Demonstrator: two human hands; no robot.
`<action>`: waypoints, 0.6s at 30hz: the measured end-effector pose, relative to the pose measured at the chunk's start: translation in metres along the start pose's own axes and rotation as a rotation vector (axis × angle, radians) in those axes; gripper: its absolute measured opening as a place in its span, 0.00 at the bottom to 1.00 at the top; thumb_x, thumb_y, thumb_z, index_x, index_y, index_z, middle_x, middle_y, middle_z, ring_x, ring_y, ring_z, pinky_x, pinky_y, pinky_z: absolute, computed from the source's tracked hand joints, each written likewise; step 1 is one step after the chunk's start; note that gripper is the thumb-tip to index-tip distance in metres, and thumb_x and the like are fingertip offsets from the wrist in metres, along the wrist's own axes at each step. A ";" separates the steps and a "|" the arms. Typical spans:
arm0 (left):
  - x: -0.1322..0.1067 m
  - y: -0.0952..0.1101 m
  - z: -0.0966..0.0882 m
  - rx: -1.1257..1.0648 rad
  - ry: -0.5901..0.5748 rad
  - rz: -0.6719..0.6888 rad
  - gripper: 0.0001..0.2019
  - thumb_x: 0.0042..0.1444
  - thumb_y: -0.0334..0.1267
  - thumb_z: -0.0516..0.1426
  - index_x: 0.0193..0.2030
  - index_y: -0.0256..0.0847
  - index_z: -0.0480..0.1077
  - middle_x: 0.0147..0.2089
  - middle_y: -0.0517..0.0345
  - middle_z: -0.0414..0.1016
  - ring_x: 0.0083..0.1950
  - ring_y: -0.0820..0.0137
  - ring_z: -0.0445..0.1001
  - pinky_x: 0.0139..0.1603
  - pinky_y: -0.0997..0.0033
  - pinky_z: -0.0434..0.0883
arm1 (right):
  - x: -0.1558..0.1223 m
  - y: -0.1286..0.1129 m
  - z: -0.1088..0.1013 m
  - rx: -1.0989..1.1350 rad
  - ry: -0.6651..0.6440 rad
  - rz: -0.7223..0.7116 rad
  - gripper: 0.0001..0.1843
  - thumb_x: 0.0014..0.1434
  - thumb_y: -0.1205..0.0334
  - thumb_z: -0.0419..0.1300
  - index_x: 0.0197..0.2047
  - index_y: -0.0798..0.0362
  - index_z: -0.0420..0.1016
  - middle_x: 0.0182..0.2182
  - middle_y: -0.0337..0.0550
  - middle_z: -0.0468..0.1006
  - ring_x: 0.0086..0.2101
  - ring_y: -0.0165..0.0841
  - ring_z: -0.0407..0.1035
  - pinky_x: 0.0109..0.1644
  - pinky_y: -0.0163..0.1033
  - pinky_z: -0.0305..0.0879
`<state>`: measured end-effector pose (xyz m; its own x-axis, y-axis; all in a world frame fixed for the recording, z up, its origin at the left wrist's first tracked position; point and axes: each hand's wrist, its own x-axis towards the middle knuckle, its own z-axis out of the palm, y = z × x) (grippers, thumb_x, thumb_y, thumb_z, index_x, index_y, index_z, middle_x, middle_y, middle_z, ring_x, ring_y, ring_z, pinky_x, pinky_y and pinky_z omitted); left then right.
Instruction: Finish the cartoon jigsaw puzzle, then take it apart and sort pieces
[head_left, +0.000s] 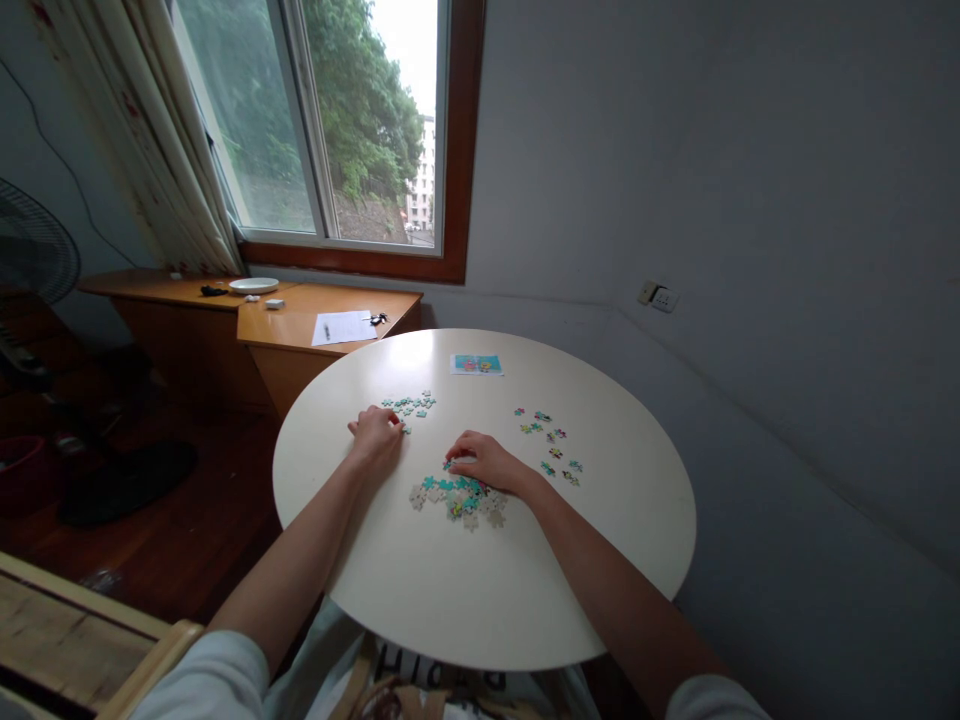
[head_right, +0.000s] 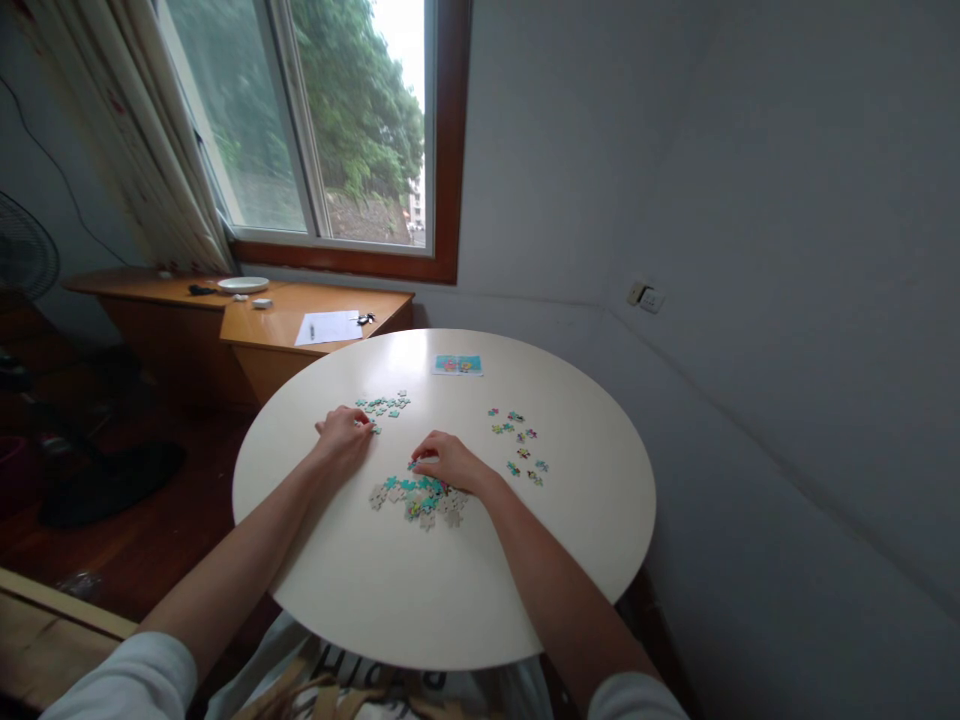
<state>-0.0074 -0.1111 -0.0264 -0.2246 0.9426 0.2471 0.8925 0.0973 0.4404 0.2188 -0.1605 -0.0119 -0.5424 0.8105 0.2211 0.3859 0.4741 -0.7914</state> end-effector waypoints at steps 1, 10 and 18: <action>-0.001 0.001 -0.001 0.001 -0.001 0.000 0.09 0.50 0.41 0.56 0.30 0.42 0.76 0.42 0.50 0.71 0.48 0.57 0.66 0.47 0.57 0.57 | 0.000 0.000 0.000 -0.001 0.000 0.001 0.07 0.47 0.66 0.65 0.33 0.55 0.78 0.35 0.42 0.70 0.35 0.30 0.69 0.46 0.38 0.67; -0.009 0.007 -0.010 -0.017 0.017 0.021 0.09 0.50 0.40 0.55 0.31 0.41 0.75 0.43 0.51 0.71 0.47 0.58 0.67 0.46 0.59 0.57 | -0.001 -0.003 -0.002 -0.029 -0.005 0.012 0.06 0.46 0.65 0.65 0.31 0.55 0.76 0.34 0.42 0.70 0.35 0.30 0.68 0.45 0.39 0.66; -0.008 0.007 -0.009 -0.008 0.004 0.005 0.08 0.50 0.40 0.55 0.30 0.42 0.75 0.43 0.51 0.72 0.48 0.58 0.67 0.46 0.59 0.56 | -0.001 -0.001 0.000 -0.011 0.018 0.029 0.07 0.45 0.66 0.65 0.31 0.55 0.74 0.32 0.40 0.71 0.35 0.31 0.68 0.46 0.40 0.66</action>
<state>-0.0027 -0.1205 -0.0170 -0.2214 0.9419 0.2525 0.8906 0.0898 0.4459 0.2188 -0.1613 -0.0113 -0.5178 0.8298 0.2082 0.4093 0.4539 -0.7915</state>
